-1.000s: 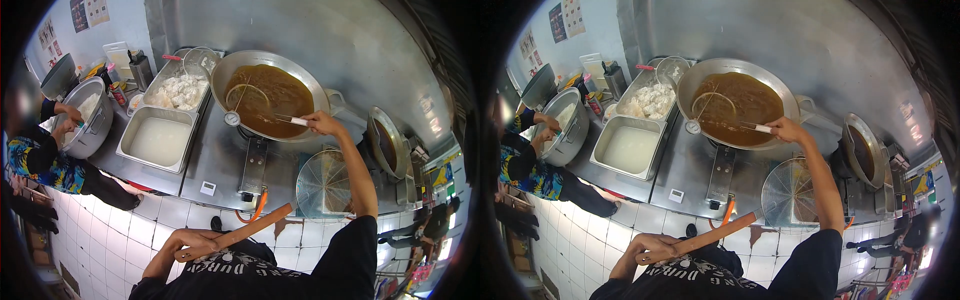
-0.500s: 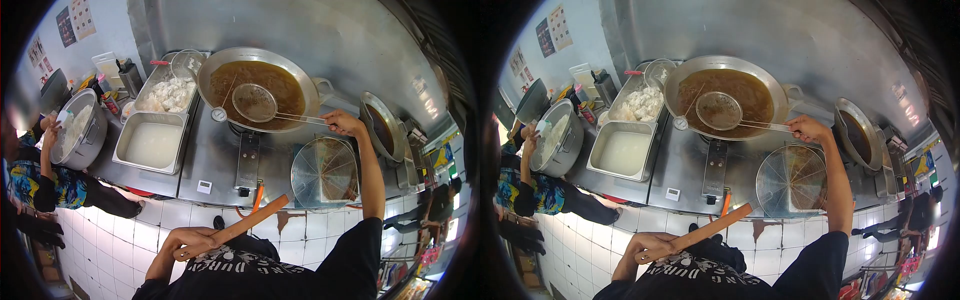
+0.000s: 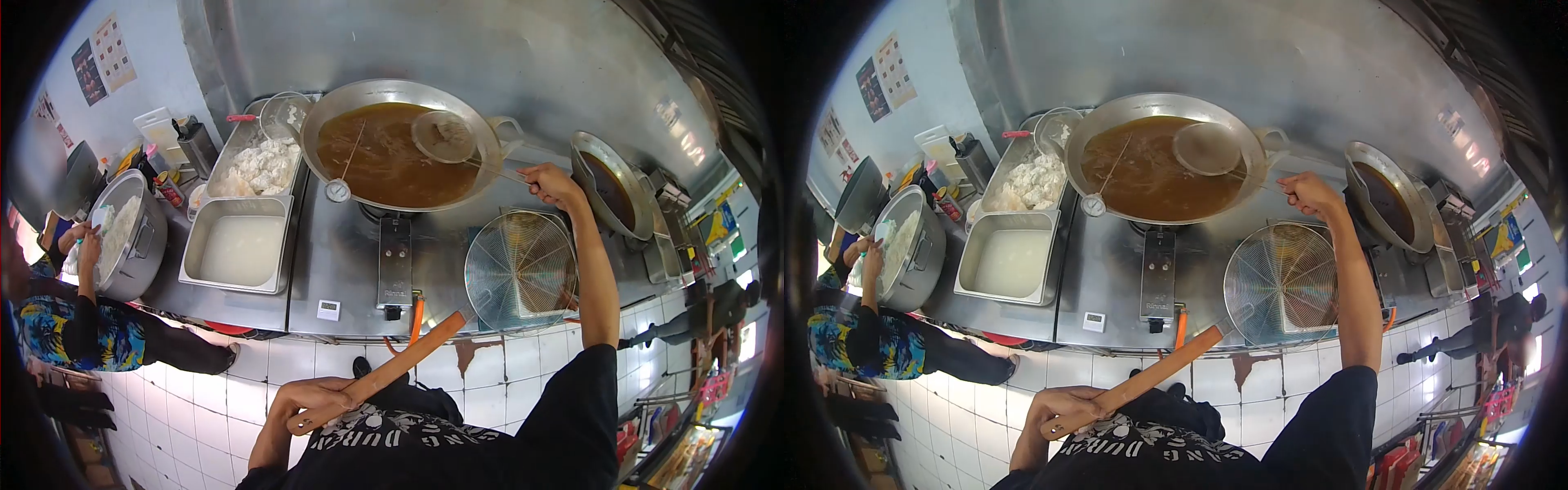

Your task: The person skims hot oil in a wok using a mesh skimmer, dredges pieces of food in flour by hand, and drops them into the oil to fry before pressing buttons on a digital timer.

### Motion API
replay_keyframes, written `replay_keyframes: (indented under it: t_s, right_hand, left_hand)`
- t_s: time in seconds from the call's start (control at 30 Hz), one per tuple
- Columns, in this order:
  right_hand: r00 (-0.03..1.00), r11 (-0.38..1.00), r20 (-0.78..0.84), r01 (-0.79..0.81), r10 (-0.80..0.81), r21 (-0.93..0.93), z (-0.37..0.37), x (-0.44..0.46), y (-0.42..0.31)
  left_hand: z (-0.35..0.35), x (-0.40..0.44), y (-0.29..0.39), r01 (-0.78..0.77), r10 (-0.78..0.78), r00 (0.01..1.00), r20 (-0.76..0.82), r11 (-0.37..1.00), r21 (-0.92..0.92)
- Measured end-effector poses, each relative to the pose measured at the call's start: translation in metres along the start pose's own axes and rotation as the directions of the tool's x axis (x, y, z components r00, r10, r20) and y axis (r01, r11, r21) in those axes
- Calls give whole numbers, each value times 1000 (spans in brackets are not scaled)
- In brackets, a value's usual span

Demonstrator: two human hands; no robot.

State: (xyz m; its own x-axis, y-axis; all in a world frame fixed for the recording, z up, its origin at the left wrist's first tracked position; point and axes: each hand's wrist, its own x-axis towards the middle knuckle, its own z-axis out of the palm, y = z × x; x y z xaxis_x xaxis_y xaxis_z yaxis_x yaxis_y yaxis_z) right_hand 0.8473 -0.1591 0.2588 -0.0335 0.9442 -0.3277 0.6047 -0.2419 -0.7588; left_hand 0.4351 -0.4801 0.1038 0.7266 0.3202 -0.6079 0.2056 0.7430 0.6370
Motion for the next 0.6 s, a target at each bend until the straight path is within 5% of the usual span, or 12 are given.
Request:
replay_keyframes:
  t_s: [0.2, 0.5, 0.6]
  right_hand:
    - [1000, 997, -15, 9, -8, 77, 12, 3, 13]
    - [996, 983, -19, 89, -87, 163, 1, -21, 20]
    - [977, 974, -177, 148, -117, 172, -3, -60, 26]
  left_hand:
    - [1, 2, -3, 36, -31, 999, 44, 992, -118]
    - [-1, 3, 0, -83, 80, 996, 40, 993, 79]
    - [-2, 2, -3, -43, 41, 999, 30, 996, 75]
